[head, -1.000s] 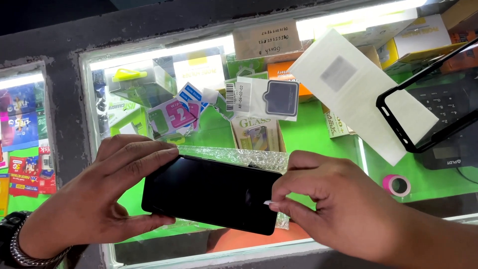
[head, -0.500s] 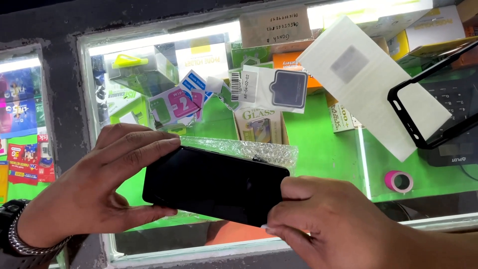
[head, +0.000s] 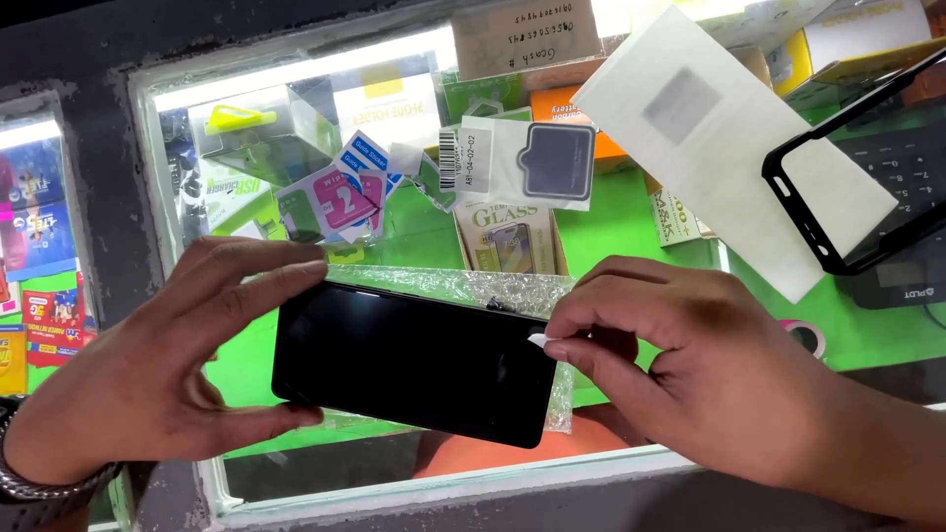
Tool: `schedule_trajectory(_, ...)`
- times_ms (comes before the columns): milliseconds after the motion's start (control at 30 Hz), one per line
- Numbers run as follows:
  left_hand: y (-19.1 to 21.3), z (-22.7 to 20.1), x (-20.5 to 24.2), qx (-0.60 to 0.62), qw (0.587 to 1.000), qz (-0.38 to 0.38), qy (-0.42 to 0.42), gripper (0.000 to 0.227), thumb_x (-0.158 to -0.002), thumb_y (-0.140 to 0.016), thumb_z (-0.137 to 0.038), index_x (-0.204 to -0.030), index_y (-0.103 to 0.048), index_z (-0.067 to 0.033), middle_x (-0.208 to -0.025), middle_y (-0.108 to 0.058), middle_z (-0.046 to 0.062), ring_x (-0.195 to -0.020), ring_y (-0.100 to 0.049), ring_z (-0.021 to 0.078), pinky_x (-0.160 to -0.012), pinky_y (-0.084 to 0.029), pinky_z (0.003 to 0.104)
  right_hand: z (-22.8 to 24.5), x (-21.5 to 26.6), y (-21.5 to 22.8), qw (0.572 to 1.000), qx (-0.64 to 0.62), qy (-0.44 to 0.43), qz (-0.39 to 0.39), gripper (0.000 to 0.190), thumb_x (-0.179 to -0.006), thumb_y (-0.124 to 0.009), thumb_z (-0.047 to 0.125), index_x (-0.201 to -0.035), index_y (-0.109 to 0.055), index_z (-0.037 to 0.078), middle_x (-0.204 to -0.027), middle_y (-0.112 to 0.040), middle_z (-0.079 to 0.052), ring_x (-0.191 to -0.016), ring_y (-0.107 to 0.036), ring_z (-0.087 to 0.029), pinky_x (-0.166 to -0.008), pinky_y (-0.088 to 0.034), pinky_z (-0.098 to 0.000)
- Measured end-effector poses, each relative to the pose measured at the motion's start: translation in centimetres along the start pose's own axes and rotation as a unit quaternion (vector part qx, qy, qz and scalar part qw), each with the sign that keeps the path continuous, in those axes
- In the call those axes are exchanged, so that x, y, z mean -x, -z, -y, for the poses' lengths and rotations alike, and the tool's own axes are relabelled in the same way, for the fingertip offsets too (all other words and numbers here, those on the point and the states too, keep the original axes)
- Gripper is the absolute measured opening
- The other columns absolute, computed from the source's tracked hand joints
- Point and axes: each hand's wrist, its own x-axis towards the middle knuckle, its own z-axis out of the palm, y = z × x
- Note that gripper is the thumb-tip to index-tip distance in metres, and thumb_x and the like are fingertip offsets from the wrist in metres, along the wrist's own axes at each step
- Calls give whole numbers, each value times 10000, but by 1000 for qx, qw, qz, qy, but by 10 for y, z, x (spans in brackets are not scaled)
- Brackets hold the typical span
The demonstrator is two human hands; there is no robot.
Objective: Cleaning a mobile phone screen with adhesive strips and applying a tempered glass screen protector at a service counter.
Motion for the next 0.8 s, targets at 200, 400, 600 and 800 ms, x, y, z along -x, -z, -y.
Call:
schedule_trajectory(200,1,9,6,14,1000,0,2,1067,-646,-953,-394,-1533,-426,-120,-1391,-543,86,-1303,-528,299,-1100,-448,488,-1,0,-3,1000,-8,-10,1,58,-913,-717,189,-884,-767,189,-801,-637,47,-532,-547,-92,-458,-453,-249)
schedule_trajectory(400,-1,-7,-3,-13,993,-89,-80,868,-777,-864,-505,-1427,-524,-41,-1255,-650,123,-1182,-619,315,-1100,-417,491,-8,8,-2,999,51,14,-12,99,-834,-764,228,-928,-792,218,-868,-743,75,-555,-718,-89,-514,-588,-231)
schedule_trajectory(600,-16,-29,-2,-21,990,-118,-71,860,-879,-679,-619,-1475,-459,-39,-1059,-545,96,-1016,-555,302,-1000,-389,492,2,7,-1,995,60,-4,-82,41,-791,-792,113,-794,-767,145,-808,-712,39,-571,-520,-121,-555,-478,-241)
schedule_trajectory(800,-24,-25,14,26,992,-108,-65,977,-816,-666,-674,-1508,-395,-41,-1199,-548,140,-1075,-539,320,-1022,-418,517,12,7,-7,979,187,1,-84,155,-832,-736,180,-944,-833,226,-923,-813,107,-636,-727,-27,-484,-495,-203)
